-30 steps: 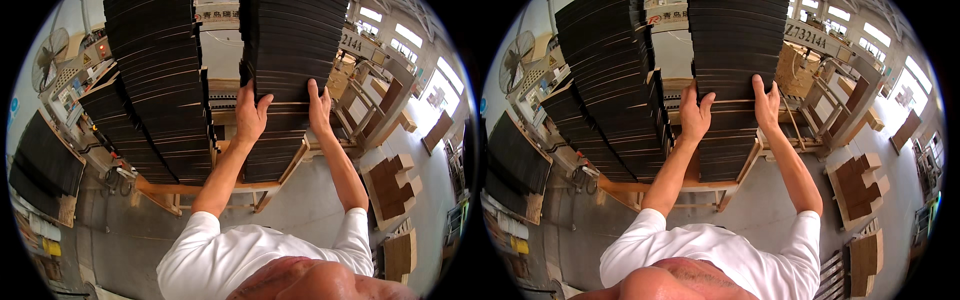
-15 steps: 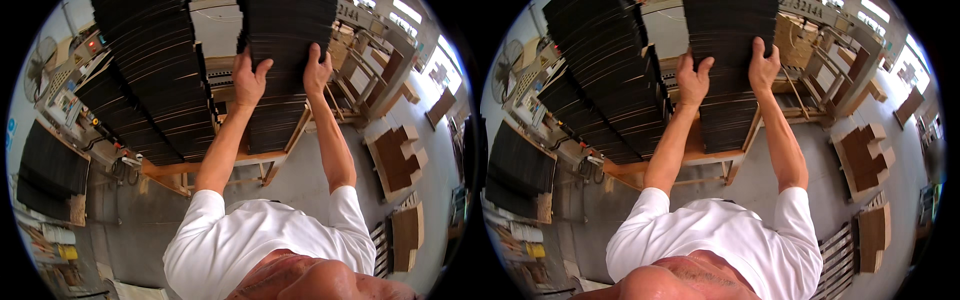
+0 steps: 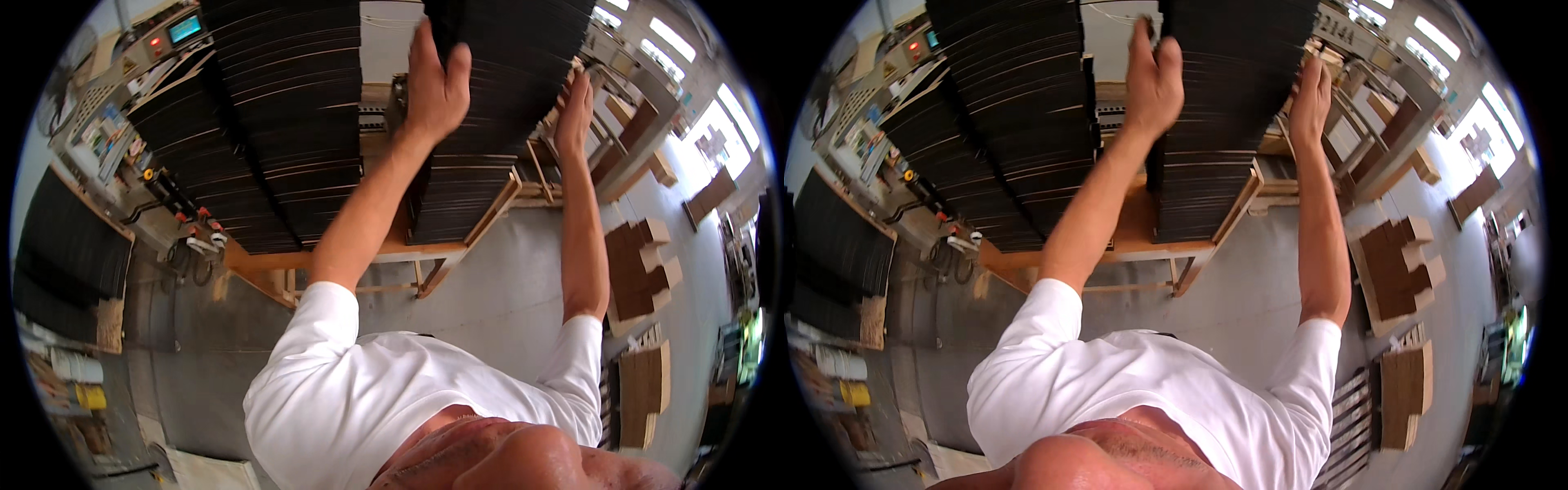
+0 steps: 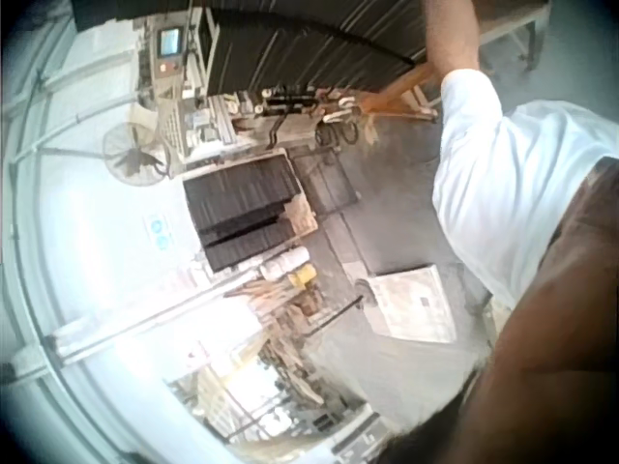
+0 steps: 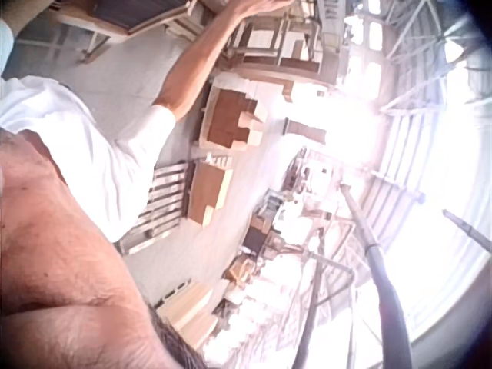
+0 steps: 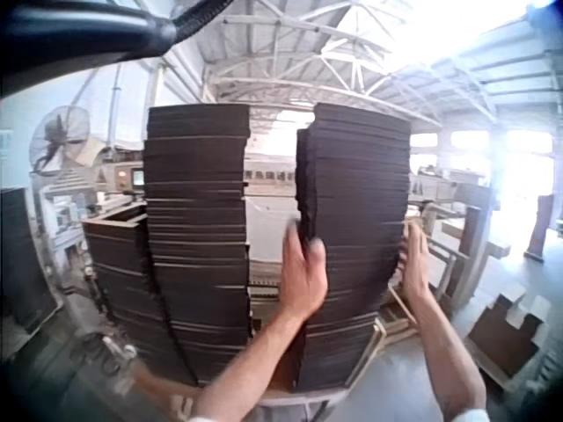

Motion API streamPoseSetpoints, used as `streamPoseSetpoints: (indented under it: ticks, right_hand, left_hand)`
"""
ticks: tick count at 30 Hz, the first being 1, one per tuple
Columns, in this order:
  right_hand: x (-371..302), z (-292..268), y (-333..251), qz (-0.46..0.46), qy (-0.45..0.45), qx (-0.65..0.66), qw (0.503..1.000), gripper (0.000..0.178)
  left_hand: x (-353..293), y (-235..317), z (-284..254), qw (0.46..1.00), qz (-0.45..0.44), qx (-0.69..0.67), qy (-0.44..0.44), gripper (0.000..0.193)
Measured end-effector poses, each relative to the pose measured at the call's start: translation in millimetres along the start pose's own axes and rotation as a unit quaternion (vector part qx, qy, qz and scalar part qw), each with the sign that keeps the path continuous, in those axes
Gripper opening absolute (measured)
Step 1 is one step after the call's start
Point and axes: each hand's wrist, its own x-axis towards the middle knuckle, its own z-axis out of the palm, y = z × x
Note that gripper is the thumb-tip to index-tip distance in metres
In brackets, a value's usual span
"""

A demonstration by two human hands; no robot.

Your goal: The person repeatedly picks up small wooden frames, places them on a machine, and removes them, then stacks the frames on a nearby rack. The cycle continues with the person handling each frame individually.

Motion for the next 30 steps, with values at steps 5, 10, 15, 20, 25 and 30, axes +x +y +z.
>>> streamPoseSetpoints:
  ticks: [5,10,15,20,25,30]
  right_hand:
    - [20.3,30.9,-29.9,-0.050,0.051,-0.021,0.997,0.061]
    - [24.6,55.3,-41.5,-0.053,0.096,-0.023,0.994,0.062]
    - [21.6,64.2,-36.0,-0.057,0.097,-0.045,0.993,0.065]
    - [25.5,50.8,-32.0,-0.082,0.054,-0.086,0.991,0.066]
    - [25.2,4.6,-10.4,0.085,0.021,0.025,0.996,0.083]
    - [52.6,-2.4,86.5,0.201,-0.090,0.111,0.969,0.081]
  left_hand:
    - [58.3,8.3,24.2,0.996,-0.059,-0.045,-0.051,0.059]
    - [57.9,-3.7,33.8,0.995,-0.047,-0.080,-0.044,0.057]
    - [57.6,-13.2,25.6,0.996,-0.036,-0.074,-0.038,0.055]
    - [56.6,-10.6,21.9,0.995,-0.026,-0.088,-0.040,0.055]
    - [46.5,-33.6,0.8,0.975,-0.195,-0.067,-0.083,0.062]
    - [-4.0,-141.9,6.8,0.889,-0.435,-0.142,0.022,0.072]
